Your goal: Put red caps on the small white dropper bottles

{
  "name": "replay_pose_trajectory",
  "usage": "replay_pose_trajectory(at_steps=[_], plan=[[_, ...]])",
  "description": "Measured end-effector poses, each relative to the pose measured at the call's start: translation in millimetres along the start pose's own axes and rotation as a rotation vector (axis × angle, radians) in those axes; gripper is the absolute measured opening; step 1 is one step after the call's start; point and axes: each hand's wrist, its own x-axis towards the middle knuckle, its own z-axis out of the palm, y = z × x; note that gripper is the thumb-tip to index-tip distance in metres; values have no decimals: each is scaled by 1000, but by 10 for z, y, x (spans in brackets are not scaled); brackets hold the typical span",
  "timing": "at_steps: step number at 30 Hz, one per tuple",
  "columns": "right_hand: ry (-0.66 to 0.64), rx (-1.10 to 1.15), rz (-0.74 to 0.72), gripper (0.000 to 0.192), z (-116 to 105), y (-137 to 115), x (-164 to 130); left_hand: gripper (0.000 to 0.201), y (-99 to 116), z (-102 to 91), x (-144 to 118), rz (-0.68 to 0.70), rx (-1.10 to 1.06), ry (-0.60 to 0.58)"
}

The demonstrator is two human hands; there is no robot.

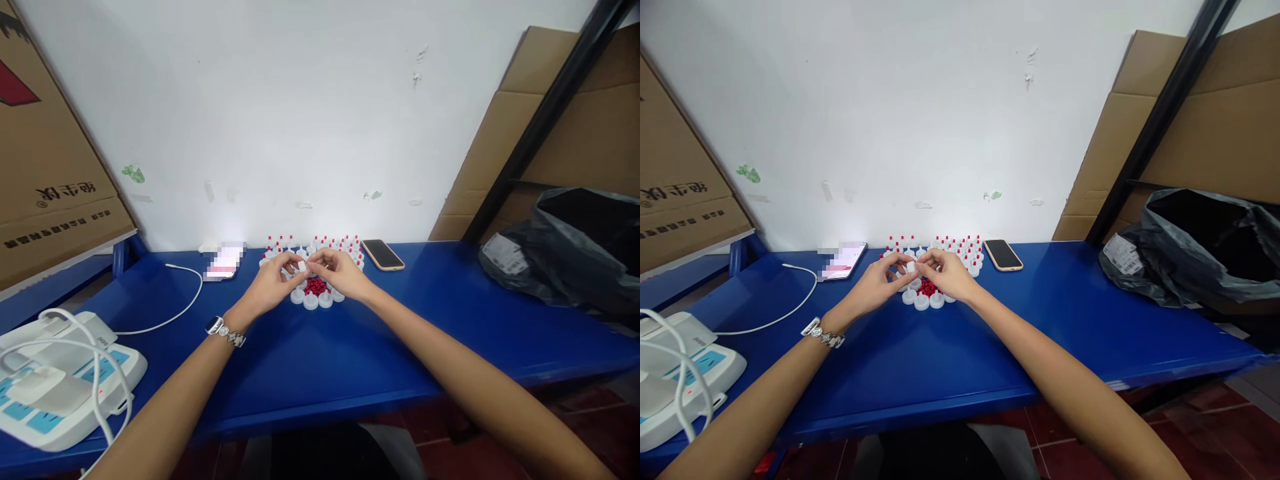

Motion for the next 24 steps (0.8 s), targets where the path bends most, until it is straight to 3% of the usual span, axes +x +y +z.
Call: replay_pose_trajectory(at_steps=[4, 6, 9, 14, 18, 24], plan=[[74, 69, -7, 25, -19, 67, 264, 45, -68, -19, 7, -30, 37, 52], [150, -49, -29, 20, -60, 108, 486, 43, -148, -51, 10, -35, 102, 80], [177, -323, 8, 12, -73, 182, 868, 32, -276, -104, 12, -44, 180, 9], [-17, -807, 23, 22, 109, 374, 1325, 26, -340, -141, 16, -73, 174, -62], [-104, -877, 65, 20, 215, 492, 1450, 23, -319, -137, 10, -89, 154, -92], [-240, -937, 110, 17, 142, 488, 1534, 25, -341, -124, -6, -66, 152, -101]])
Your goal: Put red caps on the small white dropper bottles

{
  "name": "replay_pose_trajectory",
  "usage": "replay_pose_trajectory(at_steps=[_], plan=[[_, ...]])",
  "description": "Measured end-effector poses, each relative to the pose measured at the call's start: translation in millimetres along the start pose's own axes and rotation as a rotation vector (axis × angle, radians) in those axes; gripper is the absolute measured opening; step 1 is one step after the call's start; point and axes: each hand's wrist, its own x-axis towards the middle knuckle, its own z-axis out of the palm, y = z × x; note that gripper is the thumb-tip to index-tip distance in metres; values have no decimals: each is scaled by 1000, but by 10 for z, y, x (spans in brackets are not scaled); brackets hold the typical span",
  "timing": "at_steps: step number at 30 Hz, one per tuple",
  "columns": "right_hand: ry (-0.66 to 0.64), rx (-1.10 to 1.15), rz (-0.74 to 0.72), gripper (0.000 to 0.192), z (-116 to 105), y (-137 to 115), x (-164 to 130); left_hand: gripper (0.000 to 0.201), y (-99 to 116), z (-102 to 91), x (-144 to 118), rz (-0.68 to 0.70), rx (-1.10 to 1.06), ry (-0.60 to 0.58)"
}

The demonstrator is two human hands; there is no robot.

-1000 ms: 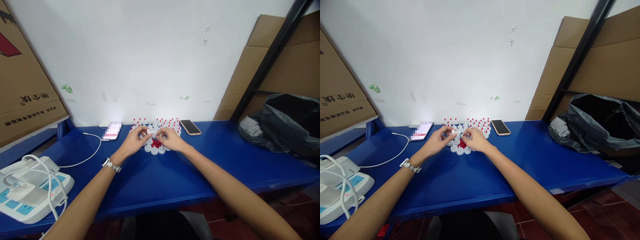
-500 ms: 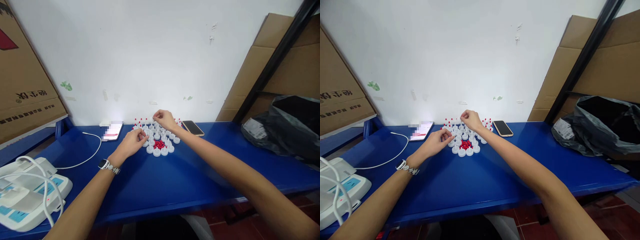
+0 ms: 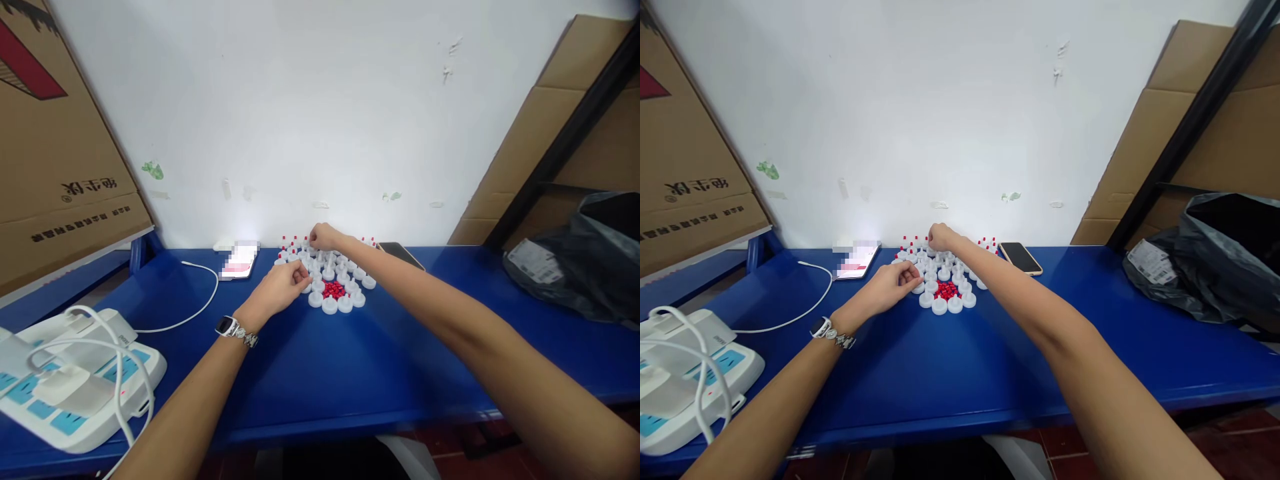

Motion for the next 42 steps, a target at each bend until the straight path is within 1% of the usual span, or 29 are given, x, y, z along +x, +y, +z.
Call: replay_pose_trajectory(at_steps=[2, 4, 8, 11, 14, 17, 20, 22, 24, 26, 28, 30, 32, 34, 36, 39, 42], plan=[[-30, -19, 9, 15, -28, 12, 27, 24, -1, 0, -2, -5, 1, 2], [-23, -34, 30, 17, -39, 9, 64, 23, 3, -4, -2, -6, 9, 6], [55, -73, 127, 32, -3, -55, 153, 21, 12, -11, 6, 13, 23, 30], [83, -97, 203, 40, 59, -139, 208, 22, 19, -19, 14, 9, 27, 32], [89, -89, 254, 39, 103, -209, 233, 23, 33, -34, 16, -1, 32, 27], [123, -63, 291, 31, 70, -234, 177, 24, 54, -52, 13, -6, 32, 30], [206, 11, 300, 24, -45, -227, -41, 23, 80, -55, 8, 11, 51, 90], [287, 231, 261, 17, -130, -224, -301, 25, 105, -41, 3, 38, 65, 178], [287, 495, 160, 10, -188, -234, -630, 33, 144, -9, -5, 69, 63, 264], [265, 760, 100, 9, -203, -254, -976, 43, 203, 36, -13, 105, 49, 311], [235, 954, 71, 14, -179, -271, -1275, 47, 279, 87, -18, 157, 33, 307], [239, 1029, 71, 23, -137, -278, -1483, 42, 360, 131, -20, 218, 10, 257], [312, 984, 62, 30, -95, -279, -1594, 36, 429, 159, -21, 255, -29, 203], [377, 912, 61, 35, -61, -283, -1628, 33, 473, 169, -24, 268, -75, 186], [383, 891, 74, 37, -29, -296, -1621, 36, 491, 165, -30, 279, -108, 203], [368, 946, 94, 41, 26, -319, -1591, 42, 491, 151, -40, 310, -92, 217], [410, 996, 96, 45, 80, -341, -1580, 40, 501, 153, -44, 314, -88, 208]])
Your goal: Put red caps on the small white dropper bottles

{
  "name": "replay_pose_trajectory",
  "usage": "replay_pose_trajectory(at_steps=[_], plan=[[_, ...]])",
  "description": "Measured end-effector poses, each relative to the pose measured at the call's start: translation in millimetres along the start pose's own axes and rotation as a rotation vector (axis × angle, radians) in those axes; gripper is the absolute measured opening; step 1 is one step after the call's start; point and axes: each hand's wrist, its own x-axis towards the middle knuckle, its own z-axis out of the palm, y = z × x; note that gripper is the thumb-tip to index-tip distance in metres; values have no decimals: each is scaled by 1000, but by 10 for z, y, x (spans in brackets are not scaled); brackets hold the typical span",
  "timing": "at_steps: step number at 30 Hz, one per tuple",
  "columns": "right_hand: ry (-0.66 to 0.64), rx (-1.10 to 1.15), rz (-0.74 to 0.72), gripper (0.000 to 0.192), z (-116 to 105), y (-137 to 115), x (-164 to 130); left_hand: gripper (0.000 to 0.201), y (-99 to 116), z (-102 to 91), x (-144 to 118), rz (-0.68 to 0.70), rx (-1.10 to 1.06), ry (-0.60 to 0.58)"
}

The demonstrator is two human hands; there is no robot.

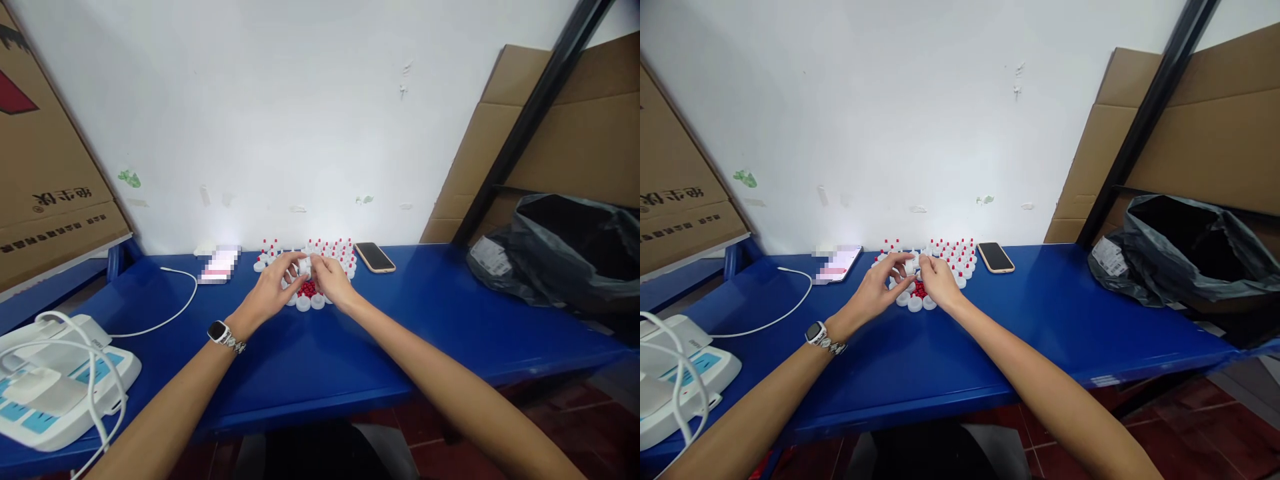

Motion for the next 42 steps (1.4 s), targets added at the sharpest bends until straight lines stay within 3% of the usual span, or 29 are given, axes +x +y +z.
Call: replay_pose_trajectory(at_steps=[4, 8, 10, 15, 18, 21, 24, 27, 29, 37, 40, 42], plan=[[28, 9, -33, 48, 26, -19, -37, 30, 18, 39, 17, -150, -114, -18], [27, -29, -55, 48, 14, -64, -56, 46, 8, 59, 29, -274, -163, -28], [39, -27, -56, 47, 12, -61, -54, 36, 10, 56, 19, -240, -162, -13], [13, -13, -48, 47, 37, -28, -45, 40, 29, 54, -3, -69, -150, -40], [29, -15, -59, 49, -30, -52, -18, 30, -13, 14, 20, -176, -268, 24], [124, -58, -85, 47, -187, -92, 24, 41, -88, -86, 55, -268, -384, 106], [41, -271, -147, 40, -312, -101, 34, 35, -134, -159, 64, -253, -255, 97], [-157, -506, -202, 24, -335, -81, 6, 35, -141, -148, 38, -219, -96, 4], [-199, -559, -205, 13, -321, -70, -12, 37, -136, -119, 14, -229, -32, -53], [-237, -88, -169, 24, -218, -74, 66, 43, -137, -56, -8, -205, -4, -97], [-180, -111, -184, 20, -209, -72, 280, 49, -199, -71, -11, -232, 32, -42], [-101, -244, -205, 16, -220, -56, 528, 45, -262, -99, -18, -249, 90, -4]])
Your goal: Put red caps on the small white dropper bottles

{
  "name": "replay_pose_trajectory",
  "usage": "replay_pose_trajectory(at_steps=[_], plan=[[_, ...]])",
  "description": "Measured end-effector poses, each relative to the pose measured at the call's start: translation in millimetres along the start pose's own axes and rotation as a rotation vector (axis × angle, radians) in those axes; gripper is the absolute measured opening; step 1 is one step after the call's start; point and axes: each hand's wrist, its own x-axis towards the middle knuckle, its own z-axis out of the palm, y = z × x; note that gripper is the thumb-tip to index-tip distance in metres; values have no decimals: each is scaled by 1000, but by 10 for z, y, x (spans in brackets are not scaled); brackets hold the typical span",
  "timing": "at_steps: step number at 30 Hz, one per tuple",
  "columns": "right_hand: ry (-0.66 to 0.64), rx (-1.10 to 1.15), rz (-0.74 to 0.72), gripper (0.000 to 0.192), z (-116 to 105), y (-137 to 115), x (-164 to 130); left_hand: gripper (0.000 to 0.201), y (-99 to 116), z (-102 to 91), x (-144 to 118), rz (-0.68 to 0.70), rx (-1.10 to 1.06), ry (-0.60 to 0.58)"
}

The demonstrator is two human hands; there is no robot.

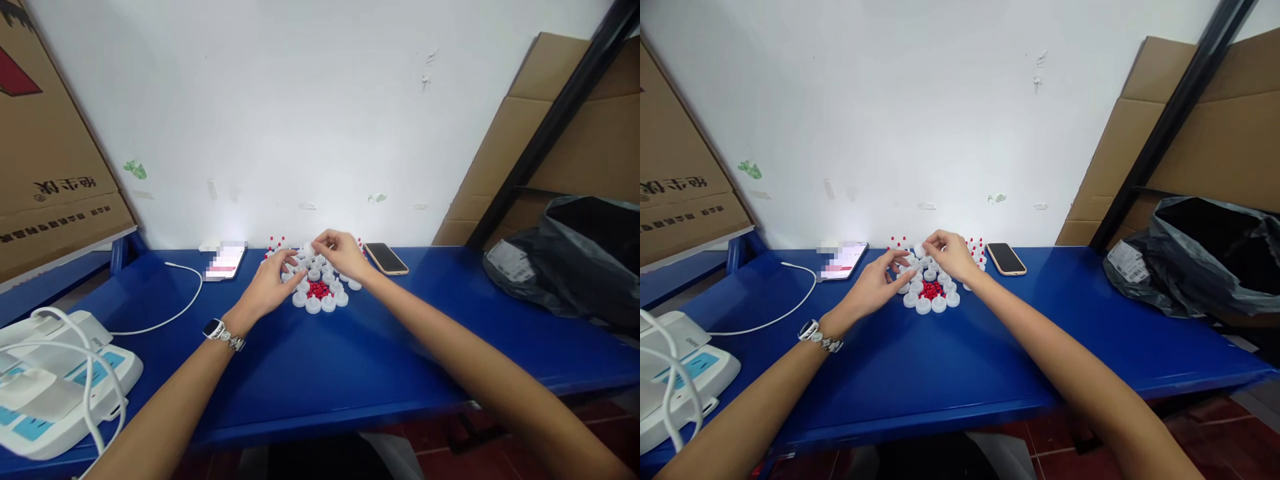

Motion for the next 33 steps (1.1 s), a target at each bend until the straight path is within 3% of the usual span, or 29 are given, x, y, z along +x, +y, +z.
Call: replay_pose_trajectory(at_steps=[3, 7, 9, 16, 21, 24, 27, 33], plan=[[23, -268, 59, 14, 3, 171, 426, 31, -101, -39, 8, -18, 87, -23], [-145, -660, 110, 24, 160, 412, 853, 25, -172, -73, 6, -71, 116, -121], [-196, -723, 124, 24, 268, 497, 953, 23, -176, -79, 4, -79, 102, -151], [-343, -776, 148, 21, 369, 645, 1037, 19, -182, -88, 21, -69, 52, -186], [-307, -783, 119, 24, 353, 522, 1018, 18, -254, -225, 30, -89, 103, -150], [-261, -764, 80, 31, 482, 368, 964, 18, -331, -298, 13, -141, 156, -186], [-295, -735, 58, 32, 686, 247, 943, 16, -393, -306, -5, -163, 174, -217], [-334, -711, 114, 18, 973, 223, 1058, 16, -410, -285, -11, -164, 160, -230]])
